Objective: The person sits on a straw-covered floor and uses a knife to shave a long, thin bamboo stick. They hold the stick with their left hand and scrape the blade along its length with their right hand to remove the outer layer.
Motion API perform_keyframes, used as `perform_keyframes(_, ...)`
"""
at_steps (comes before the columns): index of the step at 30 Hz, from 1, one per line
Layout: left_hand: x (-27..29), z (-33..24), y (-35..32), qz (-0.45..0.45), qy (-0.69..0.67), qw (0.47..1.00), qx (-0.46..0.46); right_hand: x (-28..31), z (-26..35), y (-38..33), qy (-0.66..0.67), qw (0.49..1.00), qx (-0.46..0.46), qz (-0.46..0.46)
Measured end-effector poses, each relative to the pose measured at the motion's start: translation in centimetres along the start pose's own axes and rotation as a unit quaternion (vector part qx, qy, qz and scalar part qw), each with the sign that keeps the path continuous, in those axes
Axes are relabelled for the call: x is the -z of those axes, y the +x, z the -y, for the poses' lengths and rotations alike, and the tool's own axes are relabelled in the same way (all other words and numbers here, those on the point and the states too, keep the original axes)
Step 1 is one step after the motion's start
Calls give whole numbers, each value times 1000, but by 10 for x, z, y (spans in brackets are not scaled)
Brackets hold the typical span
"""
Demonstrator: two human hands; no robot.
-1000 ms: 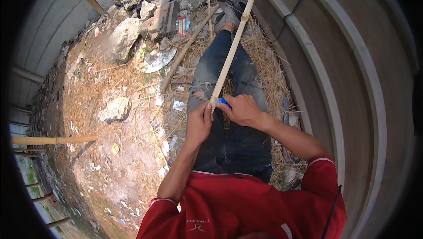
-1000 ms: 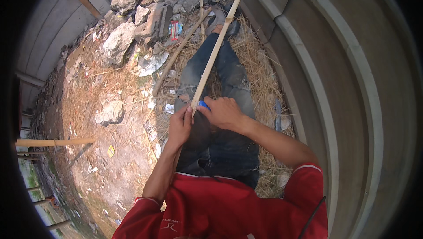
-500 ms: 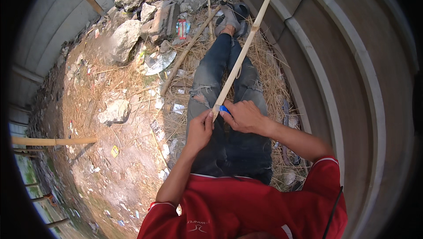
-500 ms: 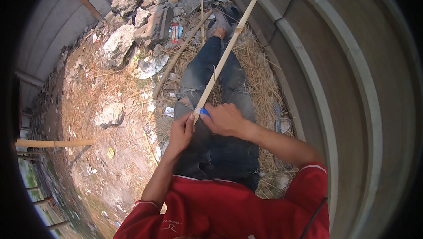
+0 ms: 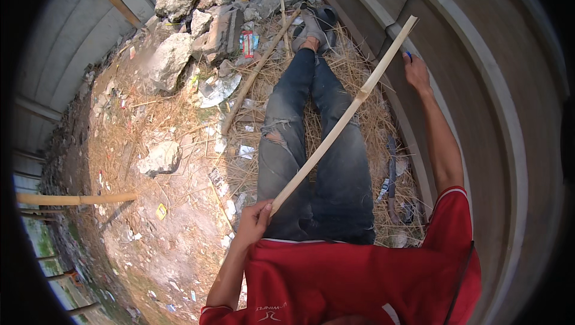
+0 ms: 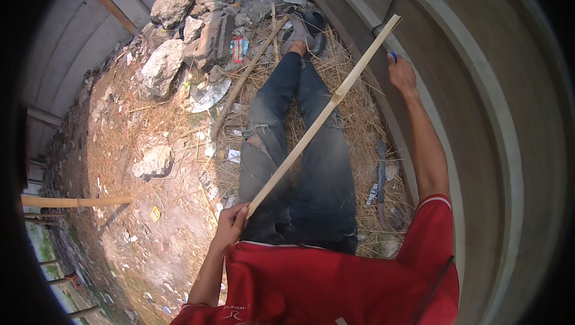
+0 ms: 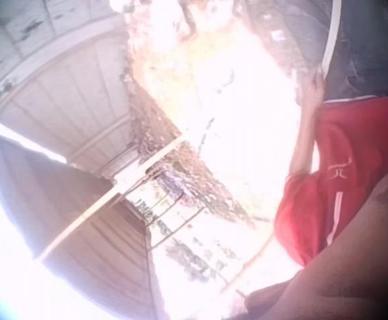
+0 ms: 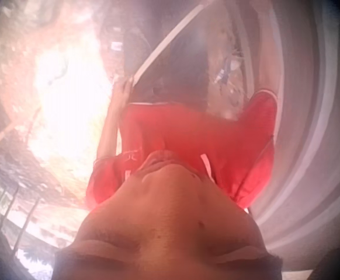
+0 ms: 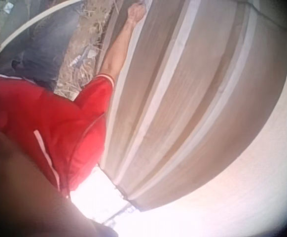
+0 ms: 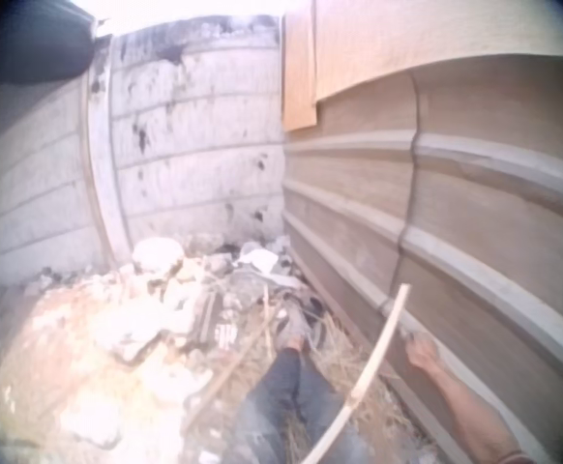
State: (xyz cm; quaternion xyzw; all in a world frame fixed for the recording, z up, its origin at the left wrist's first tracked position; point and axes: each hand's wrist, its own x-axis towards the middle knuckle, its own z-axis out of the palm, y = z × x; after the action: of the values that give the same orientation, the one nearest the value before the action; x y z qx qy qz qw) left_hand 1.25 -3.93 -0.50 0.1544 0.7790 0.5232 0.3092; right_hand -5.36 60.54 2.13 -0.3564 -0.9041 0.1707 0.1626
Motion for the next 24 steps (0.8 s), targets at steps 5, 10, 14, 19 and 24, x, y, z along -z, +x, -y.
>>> perform_keyframes(5,-4,6,17,-66,-88,994,7,-1,-17,-25,100,993,41,-46)
perform_keyframes(10,-18,-28,64,-79,-85,993,-29,-8,72,-100,188,976,73,83)
perform_keyframes(14,-27,-62,88,-50,-108,993,-13,13,157,-168,182,930,213,238)
perform_keyframes(19,-43,-75,107,-28,-149,988,-7,-5,200,-254,149,877,308,336)
perform_keyframes(24,-37,-61,101,14,-189,982,18,-20,198,-234,76,907,310,276)
